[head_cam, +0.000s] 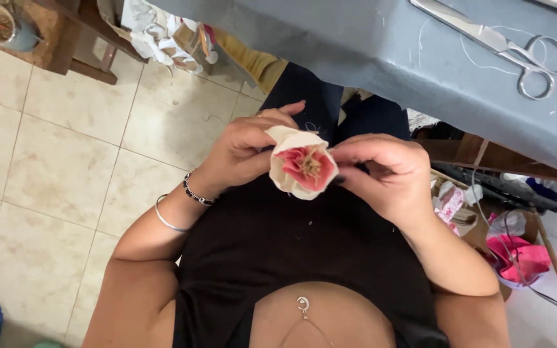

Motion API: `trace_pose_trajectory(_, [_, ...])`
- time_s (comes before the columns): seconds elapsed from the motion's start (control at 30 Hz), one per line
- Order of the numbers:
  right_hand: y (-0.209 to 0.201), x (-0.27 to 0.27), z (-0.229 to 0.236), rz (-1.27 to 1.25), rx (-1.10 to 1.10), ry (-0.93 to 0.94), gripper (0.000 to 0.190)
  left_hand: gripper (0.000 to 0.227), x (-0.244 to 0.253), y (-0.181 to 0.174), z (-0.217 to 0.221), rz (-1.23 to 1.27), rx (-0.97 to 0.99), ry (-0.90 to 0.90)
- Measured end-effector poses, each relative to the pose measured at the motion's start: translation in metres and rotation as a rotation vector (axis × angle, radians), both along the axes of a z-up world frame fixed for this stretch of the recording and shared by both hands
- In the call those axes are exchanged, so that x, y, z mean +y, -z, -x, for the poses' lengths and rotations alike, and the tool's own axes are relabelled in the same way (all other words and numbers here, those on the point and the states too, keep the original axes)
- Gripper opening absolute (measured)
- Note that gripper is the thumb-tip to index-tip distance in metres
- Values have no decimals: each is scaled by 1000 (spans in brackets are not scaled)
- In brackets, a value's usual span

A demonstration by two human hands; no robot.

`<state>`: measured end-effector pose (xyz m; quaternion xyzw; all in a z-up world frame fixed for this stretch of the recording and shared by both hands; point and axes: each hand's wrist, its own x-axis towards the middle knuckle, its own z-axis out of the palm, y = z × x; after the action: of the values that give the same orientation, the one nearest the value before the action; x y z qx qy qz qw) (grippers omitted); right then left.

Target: Assembling a decorative flower by folding and layering fabric petals

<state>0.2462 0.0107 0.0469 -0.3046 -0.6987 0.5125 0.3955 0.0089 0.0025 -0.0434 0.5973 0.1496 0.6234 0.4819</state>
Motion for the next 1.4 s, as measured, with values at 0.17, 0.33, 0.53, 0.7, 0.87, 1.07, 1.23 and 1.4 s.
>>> trace_pose_trajectory(0.17, [-4,2,2,114,58,24,18,24,3,0,0,2,44,-70])
trace_pose_trajectory(0.33, [-11,5,-1,158,-12,67,12,26,6,5,-4,-15,32,-109])
trace_pose_trajectory(0.53, [-9,9,-10,182,-113,89,8,30,4,5,-7,-7,13,-105])
trace_pose_trajectory(0.7, [-33,7,3,217,-97,100,7,27,4,15,-10,15,-49,-46])
trace_pose_trajectory(0.87, [-22,10,1,180,-133,68,23,31,6,16,-8,22,-50,10])
trace_pose_trajectory(1.07, [-55,4,6,10,-428,75,17,25,-2,11,4,68,120,106])
trace_pose_trajectory(1.23, [-56,7,-3,79,-277,-62,17,29,-3,6,10,26,143,206])
trace_pose_trajectory(1.4, [-53,14,12,41,-379,-87,13,25,1,4,14,-38,235,278])
